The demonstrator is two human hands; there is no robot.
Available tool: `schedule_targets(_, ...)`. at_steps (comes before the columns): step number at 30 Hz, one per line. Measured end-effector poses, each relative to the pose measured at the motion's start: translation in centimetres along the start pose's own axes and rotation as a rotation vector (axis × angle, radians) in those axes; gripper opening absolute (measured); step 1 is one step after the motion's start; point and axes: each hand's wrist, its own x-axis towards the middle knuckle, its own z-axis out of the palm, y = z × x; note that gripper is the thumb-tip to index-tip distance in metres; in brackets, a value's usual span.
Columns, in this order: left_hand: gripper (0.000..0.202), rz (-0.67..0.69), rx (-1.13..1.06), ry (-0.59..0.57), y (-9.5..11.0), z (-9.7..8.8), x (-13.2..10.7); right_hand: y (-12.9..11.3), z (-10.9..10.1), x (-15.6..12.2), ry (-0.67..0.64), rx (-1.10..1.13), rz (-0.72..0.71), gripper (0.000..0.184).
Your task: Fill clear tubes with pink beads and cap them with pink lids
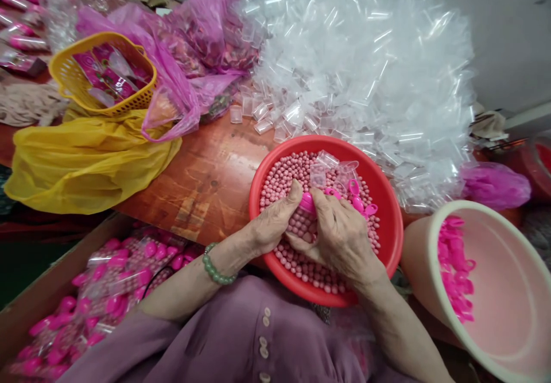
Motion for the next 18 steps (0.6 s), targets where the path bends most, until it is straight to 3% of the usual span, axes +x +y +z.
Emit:
schedule_targets(8,0.068,0.029,0.095,0.039,0.11,-0.16,-0.24,-0.08,0.4,0.43,0.096,-0.074,-0.052,0.059)
schedule_targets(14,0.061,0.037,0.042,0.108,0.2,-0.14,-0.12,-0.62,0.5,-0.02,0.036,-0.098,-0.023,0.065)
schedule_targets(18,0.064,-0.067,-0.015,0.16,0.61,0.19,0.31,-0.79,0.43,-0.38,0.002,-0.122,0.009,0.072)
